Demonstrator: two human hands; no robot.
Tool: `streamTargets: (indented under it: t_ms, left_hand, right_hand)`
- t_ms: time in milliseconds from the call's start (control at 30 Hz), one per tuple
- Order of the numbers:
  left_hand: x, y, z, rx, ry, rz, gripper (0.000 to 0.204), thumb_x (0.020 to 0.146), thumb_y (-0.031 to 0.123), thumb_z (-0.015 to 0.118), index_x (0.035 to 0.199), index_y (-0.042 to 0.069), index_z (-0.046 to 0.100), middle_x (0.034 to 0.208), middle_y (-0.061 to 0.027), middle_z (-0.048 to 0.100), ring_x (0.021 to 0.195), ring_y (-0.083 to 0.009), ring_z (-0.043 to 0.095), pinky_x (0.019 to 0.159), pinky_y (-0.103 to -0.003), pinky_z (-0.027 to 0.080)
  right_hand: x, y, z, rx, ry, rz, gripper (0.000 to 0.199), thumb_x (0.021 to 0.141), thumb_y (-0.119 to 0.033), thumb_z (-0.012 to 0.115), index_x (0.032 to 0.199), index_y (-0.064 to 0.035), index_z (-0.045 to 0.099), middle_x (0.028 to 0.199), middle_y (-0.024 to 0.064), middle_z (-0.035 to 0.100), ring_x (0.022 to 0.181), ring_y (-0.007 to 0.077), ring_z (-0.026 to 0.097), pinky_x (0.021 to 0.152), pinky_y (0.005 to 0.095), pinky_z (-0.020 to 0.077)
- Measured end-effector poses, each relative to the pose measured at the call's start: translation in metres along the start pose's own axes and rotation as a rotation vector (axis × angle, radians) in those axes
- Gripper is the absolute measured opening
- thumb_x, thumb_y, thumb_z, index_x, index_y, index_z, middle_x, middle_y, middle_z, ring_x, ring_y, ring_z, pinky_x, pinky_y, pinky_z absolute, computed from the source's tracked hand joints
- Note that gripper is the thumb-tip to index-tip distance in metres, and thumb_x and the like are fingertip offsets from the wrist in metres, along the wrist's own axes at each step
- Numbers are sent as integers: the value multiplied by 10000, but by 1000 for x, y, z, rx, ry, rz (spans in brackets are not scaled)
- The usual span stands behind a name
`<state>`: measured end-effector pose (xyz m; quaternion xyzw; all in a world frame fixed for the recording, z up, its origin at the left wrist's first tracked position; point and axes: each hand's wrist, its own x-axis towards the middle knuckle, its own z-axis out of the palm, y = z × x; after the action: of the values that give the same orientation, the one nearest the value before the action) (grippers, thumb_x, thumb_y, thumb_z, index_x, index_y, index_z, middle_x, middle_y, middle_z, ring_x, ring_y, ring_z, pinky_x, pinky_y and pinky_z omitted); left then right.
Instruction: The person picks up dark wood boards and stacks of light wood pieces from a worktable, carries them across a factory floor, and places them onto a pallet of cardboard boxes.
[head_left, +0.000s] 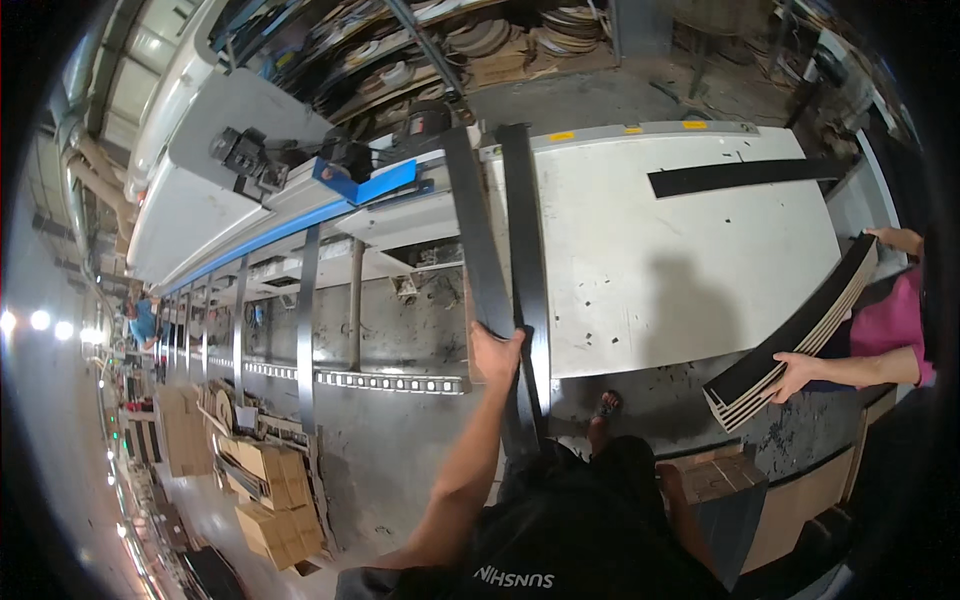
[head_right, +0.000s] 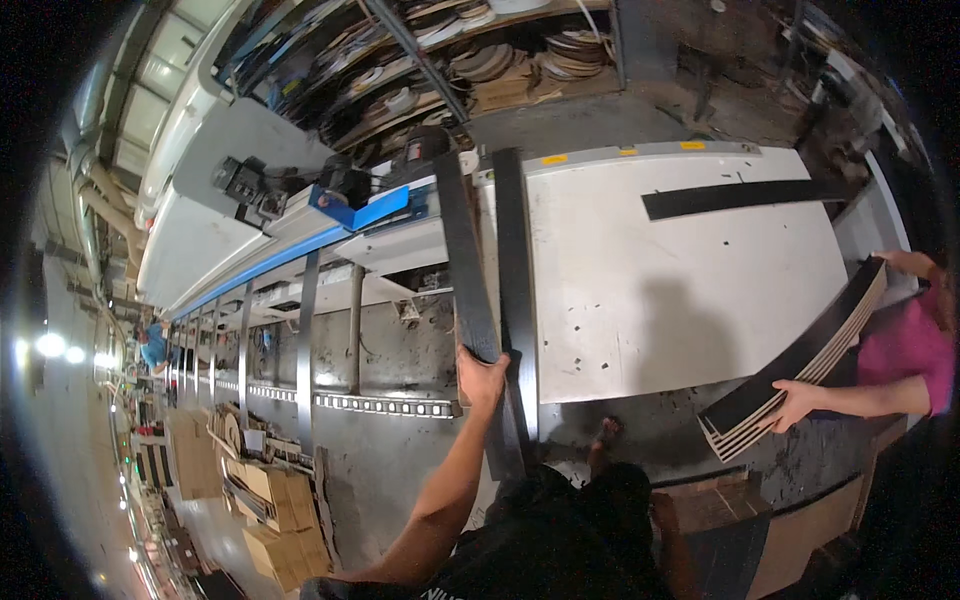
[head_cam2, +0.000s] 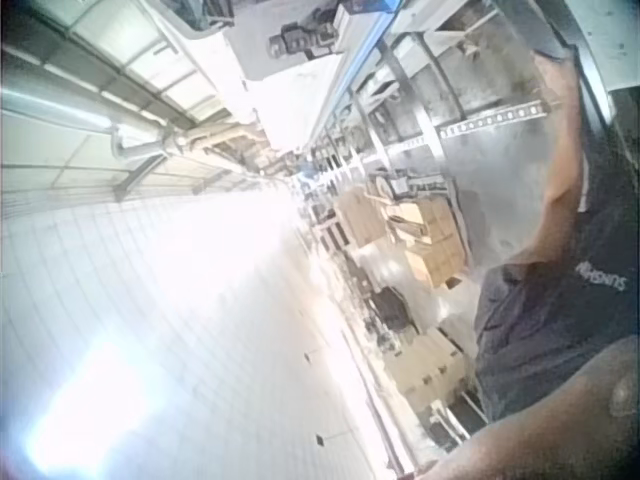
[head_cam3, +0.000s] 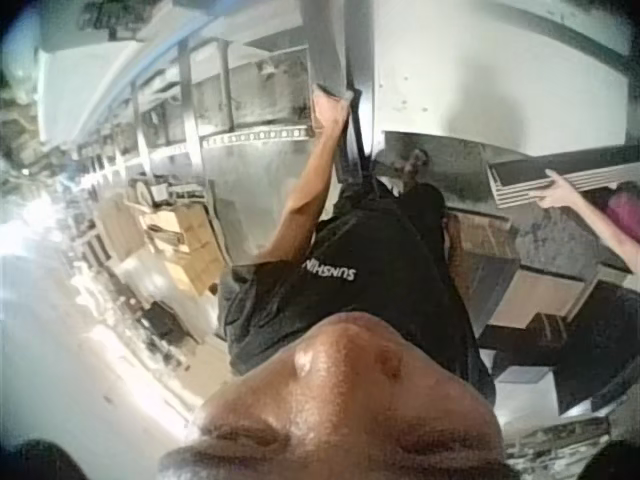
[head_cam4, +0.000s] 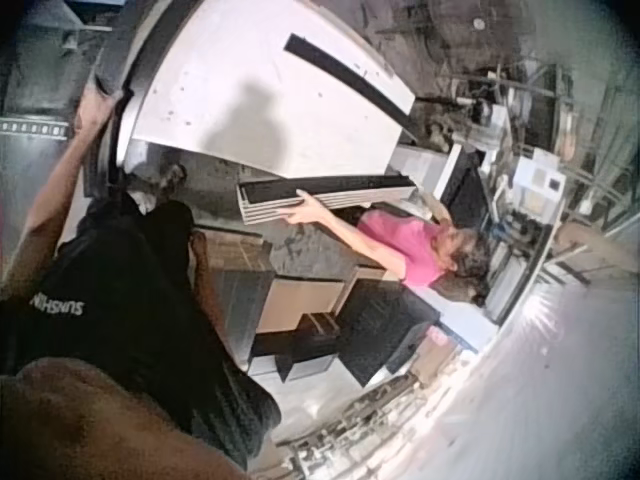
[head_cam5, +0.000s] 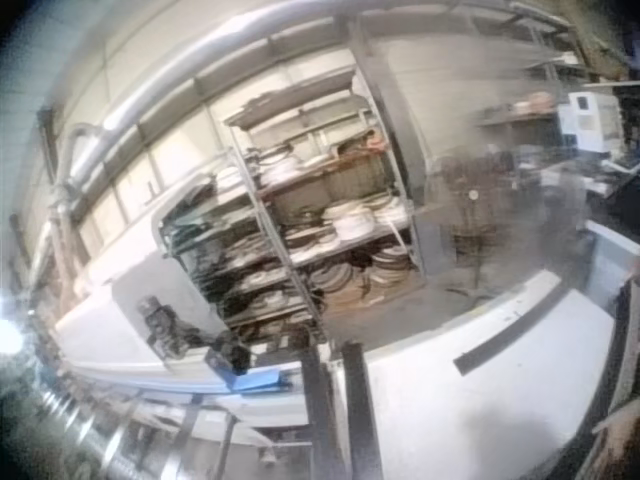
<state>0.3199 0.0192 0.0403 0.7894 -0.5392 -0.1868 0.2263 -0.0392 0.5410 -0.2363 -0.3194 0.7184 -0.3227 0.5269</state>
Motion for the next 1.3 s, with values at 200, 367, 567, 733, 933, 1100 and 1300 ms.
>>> streamTargets:
  t_ms: [200, 367, 567, 733, 933, 1100, 1300]
  left_hand:
    - [-9, -19, -11, -34, -62, 19, 1099, 725, 428, 857, 1524, -118, 336, 1509, -322, 470, 1403, -437, 473, 1174, -450, 390]
    - [-18, -49, -46, -79, -8, 66, 1080, 694, 417, 857, 1491, -133, 380, 1433, -312, 541, 1331, -433, 542, 1126, -450, 440]
    - [-24, -57, -84, -67, -116, 75, 1072, 658, 399, 867, 1493, -79, 392, 1324, -269, 577, 1233, -424, 588, 1023, -458, 500]
    - [-39, -92, -130, 1, -108, 117, 1045, 662, 410, 868, 1480, -49, 408, 1313, -250, 596, 1222, -410, 602, 1022, -454, 507]
    - [-61, -115, -149, -17, -132, 172, 1000, 685, 422, 853, 1477, -1, 413, 1256, -225, 615, 1165, -408, 622, 967, -478, 527]
    - [-71, -130, -155, -10, -127, 253, 1007, 676, 452, 857, 1476, 18, 424, 1178, -207, 637, 1082, -409, 648, 892, -485, 561]
    - [-78, -131, -159, 29, -215, 322, 1009, 686, 448, 870, 1490, 34, 421, 1226, -220, 637, 1112, -413, 647, 942, -486, 538]
  right_hand:
    - [26, 18, -4, -85, -89, 143, 482, 788, -168, 817, 1223, -12, 680, 1169, 204, 706, 1085, 380, 673, 964, 502, 535]
    - [57, -33, 5, -772, -291, -404, 289, 837, -198, 767, 1047, -9, 711, 1083, 193, 713, 955, 379, 695, 869, 501, 557]
    - [81, -33, -13, -978, -243, -711, 250, 946, -251, 692, 1024, -17, 651, 998, 132, 698, 944, 284, 704, 791, 427, 564]
    - [93, -173, 55, -78, -164, 273, 312, 976, -303, 719, 1064, -8, 670, 961, 111, 694, 933, 221, 683, 830, 373, 545]
    - [90, -289, 96, -137, -272, -109, 474, 1015, -426, 680, 1201, 9, 651, 1124, 135, 702, 1085, 229, 674, 993, 379, 508]
    - [96, -461, 180, 333, -371, -113, 423, 1036, -377, 656, 1281, -36, 606, 1216, 91, 662, 1112, 214, 667, 999, 353, 526]
    - [166, -526, 283, 554, -354, -86, 560, 1051, -410, 613, 1438, -19, 512, 1374, 145, 603, 1232, 267, 602, 1065, 439, 496]
